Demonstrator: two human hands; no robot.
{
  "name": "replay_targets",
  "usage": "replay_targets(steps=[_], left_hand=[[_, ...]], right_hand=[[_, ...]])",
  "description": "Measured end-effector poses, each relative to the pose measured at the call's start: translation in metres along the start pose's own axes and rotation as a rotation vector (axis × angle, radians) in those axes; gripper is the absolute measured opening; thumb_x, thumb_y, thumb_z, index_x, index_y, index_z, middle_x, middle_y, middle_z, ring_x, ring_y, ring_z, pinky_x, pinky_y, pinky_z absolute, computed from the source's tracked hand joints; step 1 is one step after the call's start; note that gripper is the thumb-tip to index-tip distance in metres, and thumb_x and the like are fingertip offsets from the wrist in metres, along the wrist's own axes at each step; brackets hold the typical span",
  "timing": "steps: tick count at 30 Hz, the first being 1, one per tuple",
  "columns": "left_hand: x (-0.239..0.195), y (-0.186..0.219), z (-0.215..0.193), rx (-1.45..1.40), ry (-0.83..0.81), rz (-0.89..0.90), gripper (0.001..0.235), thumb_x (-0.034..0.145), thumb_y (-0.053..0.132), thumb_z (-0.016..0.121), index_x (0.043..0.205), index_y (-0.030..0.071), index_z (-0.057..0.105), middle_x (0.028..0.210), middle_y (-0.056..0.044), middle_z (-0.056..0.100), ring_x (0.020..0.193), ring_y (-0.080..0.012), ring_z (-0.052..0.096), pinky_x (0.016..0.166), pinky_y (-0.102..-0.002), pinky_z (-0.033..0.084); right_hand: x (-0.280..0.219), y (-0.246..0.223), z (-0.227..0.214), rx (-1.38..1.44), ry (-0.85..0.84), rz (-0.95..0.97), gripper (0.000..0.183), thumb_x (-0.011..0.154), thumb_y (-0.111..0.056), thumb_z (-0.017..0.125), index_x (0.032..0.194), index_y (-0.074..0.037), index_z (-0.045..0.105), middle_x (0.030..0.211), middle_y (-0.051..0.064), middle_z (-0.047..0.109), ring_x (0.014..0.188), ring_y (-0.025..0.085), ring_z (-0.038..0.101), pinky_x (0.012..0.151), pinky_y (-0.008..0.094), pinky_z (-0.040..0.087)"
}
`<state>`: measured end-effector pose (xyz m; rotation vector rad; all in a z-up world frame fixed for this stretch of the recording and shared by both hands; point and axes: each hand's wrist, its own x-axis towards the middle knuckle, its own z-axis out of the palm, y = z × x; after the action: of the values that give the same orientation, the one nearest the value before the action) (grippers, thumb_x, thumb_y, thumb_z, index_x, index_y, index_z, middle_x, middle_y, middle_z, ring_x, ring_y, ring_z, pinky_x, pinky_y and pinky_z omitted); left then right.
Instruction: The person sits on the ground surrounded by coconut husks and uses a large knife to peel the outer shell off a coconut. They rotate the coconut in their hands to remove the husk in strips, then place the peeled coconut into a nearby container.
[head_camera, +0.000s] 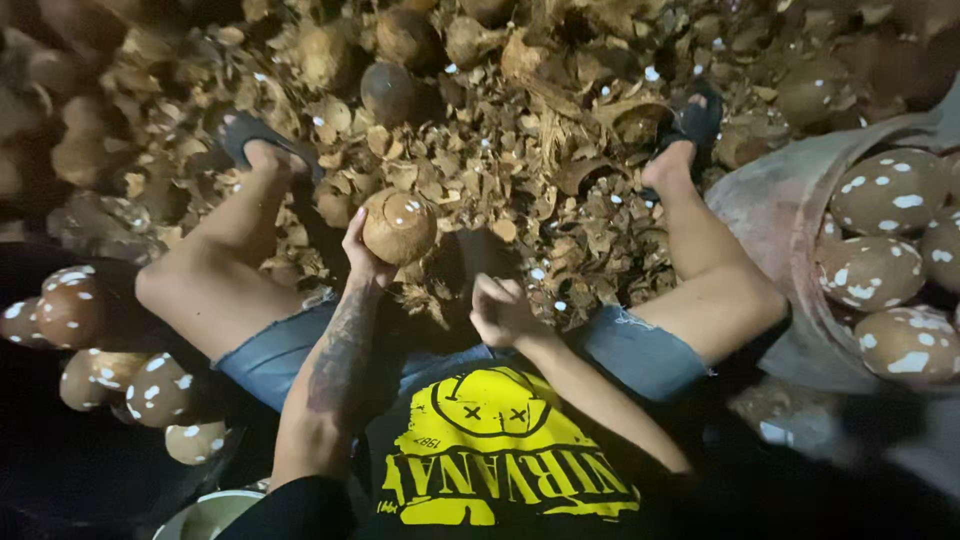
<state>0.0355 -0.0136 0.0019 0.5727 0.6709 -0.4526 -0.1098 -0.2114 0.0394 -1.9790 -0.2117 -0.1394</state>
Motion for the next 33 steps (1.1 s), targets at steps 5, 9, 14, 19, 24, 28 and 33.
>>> replay_targets(steps=[5,9,14,19,24,28,33], left_hand=[[0.013,-0.007,-0.014,0.158,0.006,-0.013,0.066,0.073,0.053,0.078,0.127,0.014,0.076,0.127,-0.019,0.075,0.111,-0.0403,0.072,0.100,-0.059,0.054],[0.016,-0.011,-0.011,0.008,0.028,-0.002,0.059,0.074,0.049,0.077,0.121,0.013,0.077,0.120,-0.018,0.077,0.108,-0.0378,0.073,0.098,-0.055,0.057],[0.016,-0.010,-0.009,0.058,0.062,0.037,0.062,0.074,0.056,0.076,0.120,0.014,0.078,0.117,-0.017,0.077,0.103,-0.0354,0.073,0.097,-0.053,0.058],[0.009,-0.013,-0.016,0.017,0.074,-0.012,0.064,0.075,0.059,0.075,0.122,0.015,0.078,0.120,-0.018,0.078,0.104,-0.0376,0.075,0.096,-0.056,0.060],[0.001,-0.011,-0.019,-0.054,0.074,-0.082,0.069,0.083,0.065,0.067,0.127,0.011,0.075,0.118,-0.019,0.076,0.103,-0.0391,0.076,0.093,-0.059,0.062],[0.011,-0.019,-0.024,0.026,0.026,-0.076,0.061,0.079,0.055,0.074,0.124,0.013,0.077,0.120,-0.018,0.078,0.106,-0.0370,0.075,0.098,-0.056,0.059],[0.012,-0.024,-0.024,0.055,0.089,-0.044,0.055,0.079,0.048,0.076,0.121,0.013,0.078,0.118,-0.017,0.078,0.105,-0.0366,0.075,0.099,-0.055,0.056]], right_hand=[[-0.014,0.002,-0.003,0.171,-0.252,0.731,0.018,0.065,-0.011,0.060,0.048,-0.007,0.055,0.035,0.009,0.048,0.032,0.020,0.057,0.037,0.032,0.041],[-0.019,0.013,0.007,0.357,-0.167,0.670,0.016,0.063,-0.011,0.059,0.047,-0.008,0.058,0.037,0.008,0.053,0.032,0.017,0.055,0.039,0.024,0.042],[-0.019,0.015,0.005,0.085,0.065,-0.138,0.010,0.073,-0.011,0.065,0.074,-0.020,0.061,0.063,-0.001,0.061,0.051,0.021,0.058,0.059,0.031,0.050],[-0.027,0.045,0.020,0.089,-0.145,0.768,0.023,0.080,-0.018,0.063,0.078,0.005,0.063,0.057,0.024,0.057,0.050,0.041,0.060,0.050,0.053,0.048],[-0.027,0.029,-0.003,0.092,-0.125,0.762,0.019,0.076,-0.002,0.066,0.058,-0.004,0.061,0.038,0.009,0.055,0.032,0.024,0.058,0.039,0.035,0.048],[-0.033,0.014,-0.021,0.142,-0.174,0.546,0.018,0.078,-0.012,0.072,0.062,-0.008,0.067,0.043,0.007,0.060,0.044,0.023,0.064,0.052,0.031,0.052],[-0.042,0.037,0.018,0.109,-0.218,0.456,0.017,0.077,-0.013,0.070,0.066,-0.002,0.063,0.048,0.016,0.058,0.050,0.032,0.061,0.055,0.041,0.048]])
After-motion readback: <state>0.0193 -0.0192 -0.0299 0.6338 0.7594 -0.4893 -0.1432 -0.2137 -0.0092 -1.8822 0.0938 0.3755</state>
